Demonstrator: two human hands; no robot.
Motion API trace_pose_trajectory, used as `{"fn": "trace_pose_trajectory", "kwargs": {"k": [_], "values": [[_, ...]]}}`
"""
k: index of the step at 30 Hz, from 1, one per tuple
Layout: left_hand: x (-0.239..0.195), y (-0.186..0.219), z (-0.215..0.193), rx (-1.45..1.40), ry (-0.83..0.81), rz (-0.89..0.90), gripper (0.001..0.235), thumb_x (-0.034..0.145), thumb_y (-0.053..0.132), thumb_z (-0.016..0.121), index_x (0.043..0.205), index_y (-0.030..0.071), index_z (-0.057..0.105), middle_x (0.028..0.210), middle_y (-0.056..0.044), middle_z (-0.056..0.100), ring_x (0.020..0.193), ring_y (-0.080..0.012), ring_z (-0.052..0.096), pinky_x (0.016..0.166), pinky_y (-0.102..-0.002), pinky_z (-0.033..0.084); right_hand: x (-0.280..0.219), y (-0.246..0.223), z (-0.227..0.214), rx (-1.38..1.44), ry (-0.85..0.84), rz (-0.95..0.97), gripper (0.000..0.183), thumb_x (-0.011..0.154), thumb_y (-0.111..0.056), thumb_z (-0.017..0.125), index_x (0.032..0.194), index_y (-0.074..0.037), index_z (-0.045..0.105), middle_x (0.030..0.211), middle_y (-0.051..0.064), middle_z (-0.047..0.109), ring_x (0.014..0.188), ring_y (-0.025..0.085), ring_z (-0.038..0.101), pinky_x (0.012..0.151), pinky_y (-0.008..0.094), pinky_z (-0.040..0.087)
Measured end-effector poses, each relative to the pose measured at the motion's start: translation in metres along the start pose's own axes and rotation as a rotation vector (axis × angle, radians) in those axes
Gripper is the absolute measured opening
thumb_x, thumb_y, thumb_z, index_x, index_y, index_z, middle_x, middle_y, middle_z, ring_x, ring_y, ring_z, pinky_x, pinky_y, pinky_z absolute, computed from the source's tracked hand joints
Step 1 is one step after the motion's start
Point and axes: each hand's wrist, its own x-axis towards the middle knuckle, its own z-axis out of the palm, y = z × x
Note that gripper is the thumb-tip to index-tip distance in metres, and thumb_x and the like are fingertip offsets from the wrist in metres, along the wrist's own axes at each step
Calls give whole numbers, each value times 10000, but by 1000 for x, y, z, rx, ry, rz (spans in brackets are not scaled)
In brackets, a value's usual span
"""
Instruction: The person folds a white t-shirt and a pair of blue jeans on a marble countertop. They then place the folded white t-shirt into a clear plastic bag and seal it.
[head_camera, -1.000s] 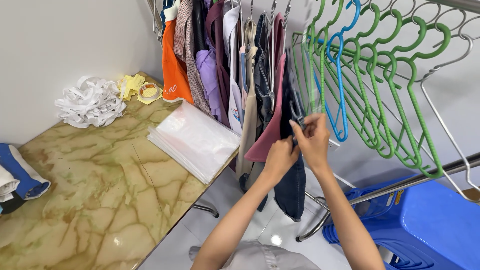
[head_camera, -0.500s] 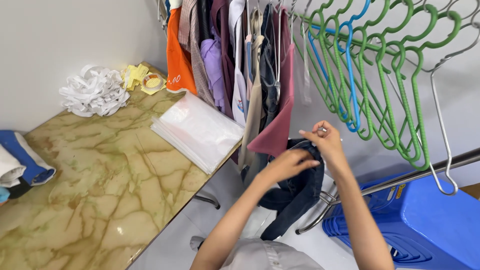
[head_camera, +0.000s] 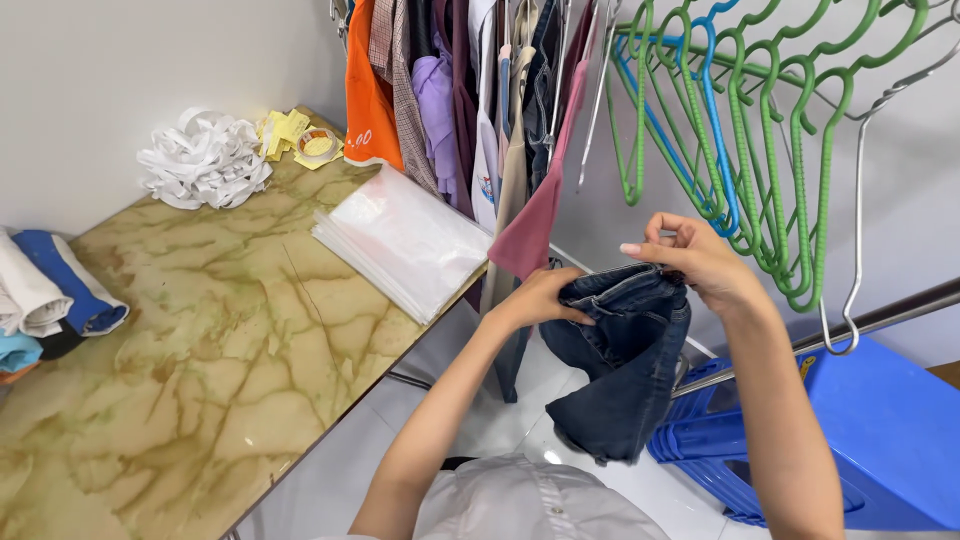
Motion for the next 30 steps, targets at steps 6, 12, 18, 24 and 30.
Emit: {"fn": "trace_pose_trajectory", "kwargs": {"k": [6, 12, 18, 24, 30], "values": [[-39, -20, -7, 222, -80, -133, 890, 669, 465, 884, 1428, 169, 527, 1309, -123, 579, 1281, -372, 562, 1052, -512, 381, -7, 5, -3, 10, -112, 3, 276, 840, -153, 788, 788, -148, 517, 575, -36, 559, 397, -44, 347, 343, 76, 204], [-90, -64, -16, 177, -137, -448, 763, 792, 635, 765, 1285, 57, 690, 1253, -154, 715, 1221, -367, 629, 1021, -517, 451, 12, 30, -19, 105, -189, 53, 274, 854, -220, 769, 852, -168, 500, 576, -101, 490, 404, -67, 333, 362, 62, 187], [-118, -80, -63, 240, -16, -586, 678, 774, 701, 725, 1081, 100, 779, 1003, -191, 761, 1088, -404, 691, 906, -487, 535, 28, 71, -32, -65, -214, 11, 352, 765, -74, 841, 948, -114, 543, 659, -29, 499, 532, 13, 425, 487, 127, 303], [-131, -52, -122, 220, -103, -588, 642, 672, 651, 820, 1027, 117, 785, 953, -185, 771, 1037, -381, 712, 876, -462, 554, 14, 32, 5, -542, -246, 116, 645, 656, -57, 940, 1252, -63, 693, 762, 128, 712, 694, 168, 607, 697, 281, 497], [-147, -78, -167, 119, -234, -601, 633, 586, 485, 964, 1082, 147, 765, 959, -106, 766, 923, -276, 715, 807, -393, 579, 36, 72, 15, -877, -327, 146, 213, 725, -233, 889, 923, -162, 859, 744, 74, 830, 701, 211, 721, 726, 320, 526]]}}
